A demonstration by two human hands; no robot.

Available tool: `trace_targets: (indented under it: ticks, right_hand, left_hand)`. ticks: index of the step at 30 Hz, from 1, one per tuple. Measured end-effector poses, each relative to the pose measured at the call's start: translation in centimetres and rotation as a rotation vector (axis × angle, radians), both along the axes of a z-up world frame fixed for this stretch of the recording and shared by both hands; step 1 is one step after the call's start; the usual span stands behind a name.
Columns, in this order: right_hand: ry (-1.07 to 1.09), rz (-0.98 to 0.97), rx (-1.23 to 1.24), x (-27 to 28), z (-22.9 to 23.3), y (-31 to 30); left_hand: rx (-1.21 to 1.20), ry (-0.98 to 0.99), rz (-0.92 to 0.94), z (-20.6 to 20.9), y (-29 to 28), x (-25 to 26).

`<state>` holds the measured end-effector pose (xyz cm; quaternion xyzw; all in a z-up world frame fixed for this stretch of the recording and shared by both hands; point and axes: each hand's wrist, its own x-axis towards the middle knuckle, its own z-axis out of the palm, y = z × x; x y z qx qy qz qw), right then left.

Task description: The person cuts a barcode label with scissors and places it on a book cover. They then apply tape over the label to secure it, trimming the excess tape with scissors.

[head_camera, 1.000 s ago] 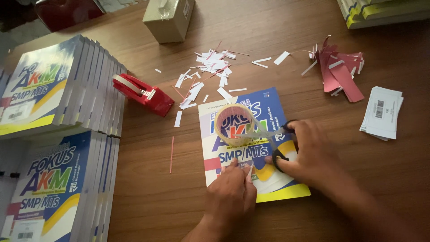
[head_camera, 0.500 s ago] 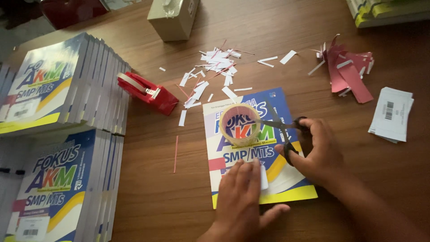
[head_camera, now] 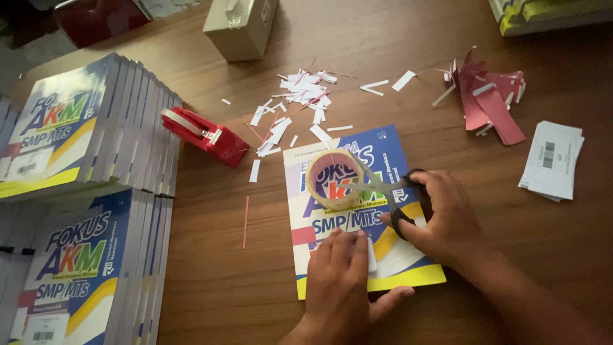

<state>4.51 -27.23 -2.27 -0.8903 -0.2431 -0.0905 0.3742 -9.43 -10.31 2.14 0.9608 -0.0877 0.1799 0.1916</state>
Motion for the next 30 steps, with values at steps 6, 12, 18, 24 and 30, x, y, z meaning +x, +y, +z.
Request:
trace_targets:
  ticks: [6, 12, 18, 24, 30]
  right_hand:
    - [-0.013, 0.017, -0.032, 0.0, -0.1, -0.1]
    - [-0.030, 0.022, -0.047, 0.0, 0.1, 0.1]
    - [-0.068, 0.015, -0.056, -0.2, 0.4, 0.3]
    - [-0.121, 0.001, -0.064, -0.3, 0.0, 0.5]
    - [-0.092, -0.022, -0.067, -0.1, 0.3, 0.7]
  left_hand:
    - [-0.046, 0.033, -0.004, 0.1, 0.0, -0.3]
    - [0.072, 0.025, -0.016, -1.2, -0.1, -0.4]
    - [0.097, 0.046, -0.002, -1.6, -0.3, -0.4]
    - [0.080, 0.079, -0.017, -1.5, -0.5, -1.1]
    - [0.112, 0.131, -0.192, -5.8, -0.9, -3.0]
